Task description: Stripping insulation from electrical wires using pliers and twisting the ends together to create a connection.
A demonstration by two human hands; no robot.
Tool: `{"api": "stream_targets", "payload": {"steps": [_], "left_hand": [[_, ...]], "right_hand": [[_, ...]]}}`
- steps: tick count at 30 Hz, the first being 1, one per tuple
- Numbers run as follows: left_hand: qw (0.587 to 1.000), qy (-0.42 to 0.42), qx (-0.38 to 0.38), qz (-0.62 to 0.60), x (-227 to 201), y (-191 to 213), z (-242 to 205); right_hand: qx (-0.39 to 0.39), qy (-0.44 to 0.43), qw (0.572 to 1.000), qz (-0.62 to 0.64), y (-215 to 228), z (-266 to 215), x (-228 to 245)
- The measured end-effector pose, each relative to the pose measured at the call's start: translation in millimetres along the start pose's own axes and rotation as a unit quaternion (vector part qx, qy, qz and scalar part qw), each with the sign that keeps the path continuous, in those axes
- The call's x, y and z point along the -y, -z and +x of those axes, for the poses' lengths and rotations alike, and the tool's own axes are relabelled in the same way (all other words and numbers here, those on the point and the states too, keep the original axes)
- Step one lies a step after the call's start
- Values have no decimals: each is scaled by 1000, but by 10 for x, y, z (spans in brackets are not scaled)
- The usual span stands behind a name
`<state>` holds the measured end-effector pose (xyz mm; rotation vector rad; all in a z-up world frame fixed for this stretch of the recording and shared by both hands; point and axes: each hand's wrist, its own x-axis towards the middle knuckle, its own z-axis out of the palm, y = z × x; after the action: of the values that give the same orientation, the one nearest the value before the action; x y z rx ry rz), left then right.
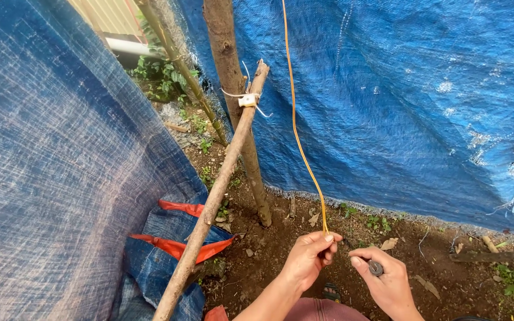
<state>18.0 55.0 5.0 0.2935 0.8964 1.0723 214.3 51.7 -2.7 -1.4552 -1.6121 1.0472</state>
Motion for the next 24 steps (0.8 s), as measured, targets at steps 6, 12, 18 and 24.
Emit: {"api": "stream_targets", "payload": {"steps": [6,12,18,24], "left_hand": [[998,-24,-46,-39,-21,-8,47],[996,-33,-49,-68,27,-160,60],[996,-57,-29,-60,186,-349,134],[997,-72,-28,0,262,-517,150]], "right_hand": [[27,1,1000,-14,96,152,-103],[78,2,996,-38,230,307,-151],[118,53,991,-30,287,542,-65],[124,87,989,4,301,634,-39]]}}
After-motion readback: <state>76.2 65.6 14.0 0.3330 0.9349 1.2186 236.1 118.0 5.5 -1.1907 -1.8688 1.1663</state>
